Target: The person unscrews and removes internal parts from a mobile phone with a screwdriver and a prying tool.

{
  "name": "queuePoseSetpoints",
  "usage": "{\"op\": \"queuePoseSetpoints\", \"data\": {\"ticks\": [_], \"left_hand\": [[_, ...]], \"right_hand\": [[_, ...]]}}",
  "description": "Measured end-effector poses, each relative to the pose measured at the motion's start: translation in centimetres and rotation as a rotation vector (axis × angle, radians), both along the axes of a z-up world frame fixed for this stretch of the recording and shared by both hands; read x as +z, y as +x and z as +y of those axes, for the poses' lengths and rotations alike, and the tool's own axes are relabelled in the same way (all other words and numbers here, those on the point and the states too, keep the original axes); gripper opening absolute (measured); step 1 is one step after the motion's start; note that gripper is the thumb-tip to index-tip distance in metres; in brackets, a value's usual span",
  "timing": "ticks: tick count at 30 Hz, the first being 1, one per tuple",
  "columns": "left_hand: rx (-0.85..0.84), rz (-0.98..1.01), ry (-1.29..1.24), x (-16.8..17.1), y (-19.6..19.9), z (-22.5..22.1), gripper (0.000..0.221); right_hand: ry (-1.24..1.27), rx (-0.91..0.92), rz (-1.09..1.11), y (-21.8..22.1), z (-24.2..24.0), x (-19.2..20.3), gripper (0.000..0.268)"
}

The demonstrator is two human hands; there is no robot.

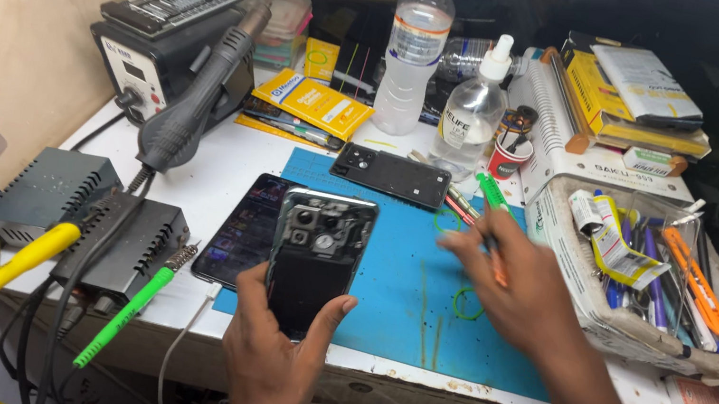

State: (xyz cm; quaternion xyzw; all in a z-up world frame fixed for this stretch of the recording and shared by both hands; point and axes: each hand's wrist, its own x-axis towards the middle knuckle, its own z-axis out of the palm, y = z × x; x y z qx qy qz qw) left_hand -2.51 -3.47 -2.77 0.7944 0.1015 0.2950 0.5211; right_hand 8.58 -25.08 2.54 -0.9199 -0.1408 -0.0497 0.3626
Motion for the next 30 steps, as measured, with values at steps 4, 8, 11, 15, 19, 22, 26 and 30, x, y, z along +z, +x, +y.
{"op": "queuePoseSetpoints", "data": {"ticks": [4,8,11,15,19,22,26,30], "left_hand": [[0.038,-0.126,-0.015,-1.2,0.0,-0.2,0.059],[0.098,-0.080,-0.039,-1.2,0.2,-0.4,0.061],[0.113,-0.008,-0.018,-1.0,0.3,0.0,0.063],[0.135,0.082,-0.049,-0.7,0.7,-0.1,0.068],[0.116,0.083,-0.139,0.3,0.3,-0.2,0.069],[0.123,0.089,-0.235,2.0,0.2,-0.4,0.074],[0.165,0.314,-0.219,4.8,1.9,0.4,0.082],[0.067,0.196,0.318,5.9,6.1,1.8,0.089]], "right_hand": [[-0.364,0.348,-0.284,6.1,4.4,2.6,0.053],[-0.683,0.420,-0.098,11.1,7.6,3.5,0.073],[-0.796,0.378,0.032,12.7,9.1,4.2,0.083],[-0.825,0.314,0.049,12.0,9.2,5.2,0.084],[-0.716,0.312,-0.128,9.6,6.8,6.8,0.080],[-0.589,0.176,-0.092,5.9,3.7,7.8,0.073],[-0.396,-0.116,0.060,0.3,-1.1,7.2,0.077],[-0.020,-0.083,-0.099,-4.6,-6.6,2.0,0.068]]}}
